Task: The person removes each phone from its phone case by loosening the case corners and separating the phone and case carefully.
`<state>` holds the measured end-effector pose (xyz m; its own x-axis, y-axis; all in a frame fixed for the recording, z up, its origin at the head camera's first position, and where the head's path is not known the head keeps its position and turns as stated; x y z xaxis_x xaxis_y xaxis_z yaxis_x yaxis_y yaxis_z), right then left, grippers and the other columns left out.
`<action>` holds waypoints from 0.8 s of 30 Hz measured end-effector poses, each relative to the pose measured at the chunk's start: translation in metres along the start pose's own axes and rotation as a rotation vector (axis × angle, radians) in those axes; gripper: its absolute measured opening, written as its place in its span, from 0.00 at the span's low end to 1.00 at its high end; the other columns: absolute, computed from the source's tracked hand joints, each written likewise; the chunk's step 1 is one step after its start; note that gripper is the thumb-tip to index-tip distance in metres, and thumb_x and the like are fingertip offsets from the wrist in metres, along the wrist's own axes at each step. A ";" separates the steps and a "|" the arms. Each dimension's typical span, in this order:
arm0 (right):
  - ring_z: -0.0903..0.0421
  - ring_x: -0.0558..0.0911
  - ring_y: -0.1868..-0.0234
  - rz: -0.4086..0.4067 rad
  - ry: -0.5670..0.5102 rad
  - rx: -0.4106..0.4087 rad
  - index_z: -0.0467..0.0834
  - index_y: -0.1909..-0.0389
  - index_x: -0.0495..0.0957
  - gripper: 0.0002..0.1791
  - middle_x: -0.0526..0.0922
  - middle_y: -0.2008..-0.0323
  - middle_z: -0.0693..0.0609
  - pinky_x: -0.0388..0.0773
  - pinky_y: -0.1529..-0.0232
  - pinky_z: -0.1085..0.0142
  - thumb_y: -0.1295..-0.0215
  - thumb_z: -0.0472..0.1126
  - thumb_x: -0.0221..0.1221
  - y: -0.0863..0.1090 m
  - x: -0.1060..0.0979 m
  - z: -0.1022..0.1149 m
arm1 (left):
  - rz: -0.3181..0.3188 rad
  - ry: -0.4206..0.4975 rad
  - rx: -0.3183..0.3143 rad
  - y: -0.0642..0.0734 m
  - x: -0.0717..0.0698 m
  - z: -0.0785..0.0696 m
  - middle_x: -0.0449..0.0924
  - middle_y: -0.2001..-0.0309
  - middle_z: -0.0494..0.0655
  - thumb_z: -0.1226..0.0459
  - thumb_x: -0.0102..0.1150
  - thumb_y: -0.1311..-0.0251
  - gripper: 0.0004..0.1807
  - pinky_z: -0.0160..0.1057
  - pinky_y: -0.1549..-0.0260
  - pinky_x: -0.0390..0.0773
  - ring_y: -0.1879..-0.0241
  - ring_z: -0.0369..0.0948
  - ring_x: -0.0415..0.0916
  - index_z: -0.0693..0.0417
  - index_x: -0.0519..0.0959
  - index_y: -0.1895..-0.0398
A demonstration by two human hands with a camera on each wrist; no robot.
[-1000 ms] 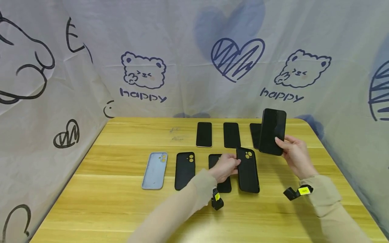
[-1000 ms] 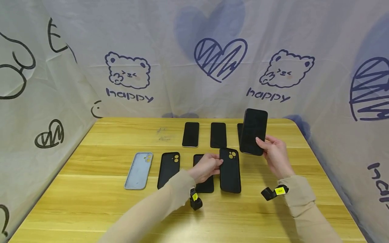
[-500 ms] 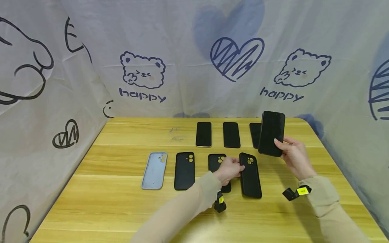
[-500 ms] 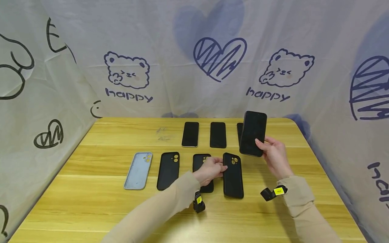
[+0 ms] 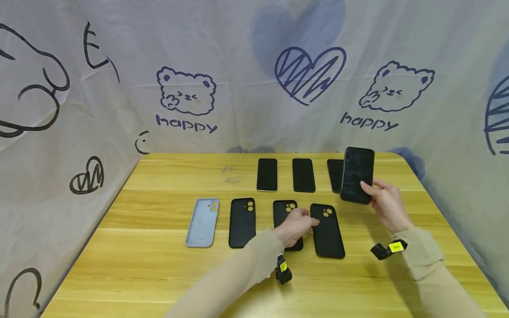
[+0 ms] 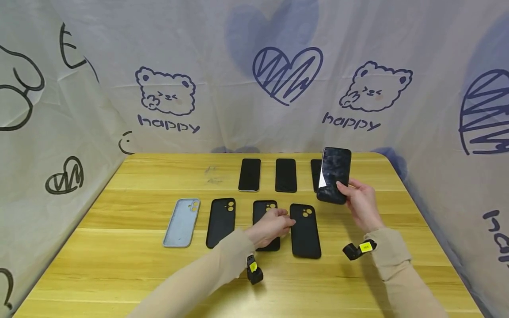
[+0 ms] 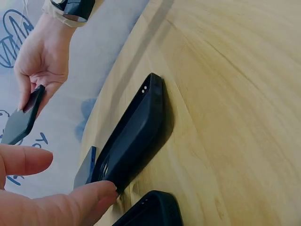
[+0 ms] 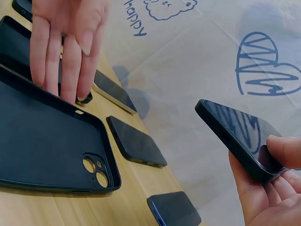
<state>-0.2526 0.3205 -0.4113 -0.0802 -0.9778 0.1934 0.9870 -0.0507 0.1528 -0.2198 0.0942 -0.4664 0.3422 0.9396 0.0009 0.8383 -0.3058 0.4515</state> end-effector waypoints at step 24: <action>0.67 0.82 0.73 -0.066 0.200 0.014 0.39 0.47 0.77 0.16 0.81 0.70 0.62 0.81 0.69 0.75 0.26 0.45 0.58 -0.041 -0.066 -0.002 | 0.085 -0.610 0.424 0.036 -0.035 -0.031 0.69 0.27 0.51 0.62 0.49 0.24 0.24 0.49 0.33 0.74 0.30 0.51 0.70 0.52 0.68 0.28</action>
<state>-0.2873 0.3868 -0.4321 -0.1139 -0.9934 -0.0140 0.9783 -0.1146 0.1726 -0.2150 0.0552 -0.4227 0.4843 0.6959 -0.5302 0.8481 -0.5222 0.0893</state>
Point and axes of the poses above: each hand's wrist, its own y-axis away from the middle knuckle, its own x-axis out of the palm, z = x × y, the point moved 7 cm from there along -y, towards the middle knuckle
